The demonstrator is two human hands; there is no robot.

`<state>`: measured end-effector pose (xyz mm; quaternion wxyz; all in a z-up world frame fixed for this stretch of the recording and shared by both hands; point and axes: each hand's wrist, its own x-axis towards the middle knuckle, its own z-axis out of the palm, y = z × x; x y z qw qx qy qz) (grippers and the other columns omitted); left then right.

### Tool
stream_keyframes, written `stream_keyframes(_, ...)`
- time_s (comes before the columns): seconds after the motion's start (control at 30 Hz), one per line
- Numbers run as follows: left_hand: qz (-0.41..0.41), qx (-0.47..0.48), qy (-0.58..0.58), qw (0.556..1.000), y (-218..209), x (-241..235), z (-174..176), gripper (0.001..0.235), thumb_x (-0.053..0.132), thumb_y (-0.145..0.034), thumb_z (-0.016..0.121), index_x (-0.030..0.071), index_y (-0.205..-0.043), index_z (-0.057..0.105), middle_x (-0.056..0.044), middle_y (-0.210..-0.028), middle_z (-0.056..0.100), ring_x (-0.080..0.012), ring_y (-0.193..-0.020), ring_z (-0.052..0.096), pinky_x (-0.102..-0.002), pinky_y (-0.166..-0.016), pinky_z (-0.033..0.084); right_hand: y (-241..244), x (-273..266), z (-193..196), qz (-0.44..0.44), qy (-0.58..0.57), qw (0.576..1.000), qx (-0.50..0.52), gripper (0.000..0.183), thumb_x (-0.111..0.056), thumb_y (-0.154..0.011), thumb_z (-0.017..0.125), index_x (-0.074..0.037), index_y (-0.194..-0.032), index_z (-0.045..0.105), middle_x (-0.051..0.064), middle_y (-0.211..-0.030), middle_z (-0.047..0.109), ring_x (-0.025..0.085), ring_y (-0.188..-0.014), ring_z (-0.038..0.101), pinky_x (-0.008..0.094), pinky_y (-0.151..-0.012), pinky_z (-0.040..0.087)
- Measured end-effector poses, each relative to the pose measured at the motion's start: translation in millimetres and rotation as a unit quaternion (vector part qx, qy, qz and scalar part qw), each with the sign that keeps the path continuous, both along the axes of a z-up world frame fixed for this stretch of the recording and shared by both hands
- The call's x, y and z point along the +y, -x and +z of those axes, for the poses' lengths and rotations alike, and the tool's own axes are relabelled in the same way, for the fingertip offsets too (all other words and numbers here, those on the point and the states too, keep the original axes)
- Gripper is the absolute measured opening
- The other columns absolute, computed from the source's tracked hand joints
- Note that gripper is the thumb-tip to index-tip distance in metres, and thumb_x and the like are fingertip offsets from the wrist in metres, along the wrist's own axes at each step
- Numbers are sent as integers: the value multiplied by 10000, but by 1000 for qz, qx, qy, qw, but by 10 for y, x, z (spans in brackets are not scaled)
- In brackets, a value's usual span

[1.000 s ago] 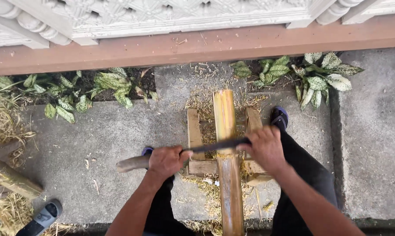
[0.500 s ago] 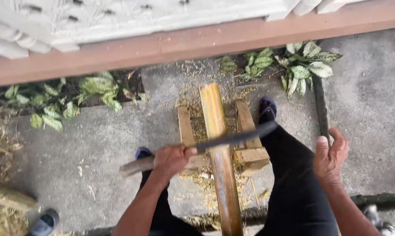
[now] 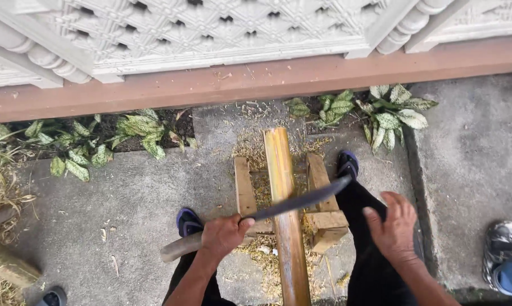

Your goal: Shaving the outer layer of a bamboo pole using a machete.

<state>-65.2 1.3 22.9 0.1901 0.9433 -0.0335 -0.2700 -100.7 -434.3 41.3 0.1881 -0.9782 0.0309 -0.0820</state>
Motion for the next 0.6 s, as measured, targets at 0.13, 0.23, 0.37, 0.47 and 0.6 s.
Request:
stream_keyframes(0.13,-26,28,-19,999,-33,-105,427,606,651,-982,433,118,-948,719,-157,-787,720,-360,-835,724,-538,-778,562,-668,855,540,209,42,977,-30,688,-472,-816,695,-31,-1322,542,169,-1359,533,366,-1349,444,531,-1182,293)
stream_keyframes(0.23,-9,45,-20,999,-80,-133,503,587,641,-958,450,114,-959,707,-164,-828,717,-377,-891,717,-548,-819,545,-1048,1065,506,287,88,953,38,678,-516,-762,677,-81,-1277,600,107,-1275,600,305,-1294,490,504,-1165,300)
stream_keyframes(0.37,3,86,-27,996,-139,-83,413,590,654,-954,440,123,-970,697,-163,-803,712,-383,-887,710,-559,-797,539,-1258,965,149,289,106,921,237,579,-629,-880,592,-164,-1222,647,45,-1155,641,246,-1246,533,446,-1200,297)
stream_keyframes(0.47,-14,69,-15,997,-197,-57,183,637,671,-983,401,110,-921,695,-144,-688,682,-354,-756,708,-535,-746,553,-1420,962,303,298,147,907,257,536,-661,-885,525,-203,-1103,700,19,-1050,662,209,-1170,578,430,-1163,341)
stream_keyframes(0.6,-15,-68,-8,998,-538,-41,-111,676,695,-980,326,135,-826,671,-49,-566,607,-235,-514,652,-444,-576,574,-1762,934,248,306,167,929,124,600,-676,-839,505,-182,-1101,724,41,-954,662,232,-1032,596,425,-993,407)
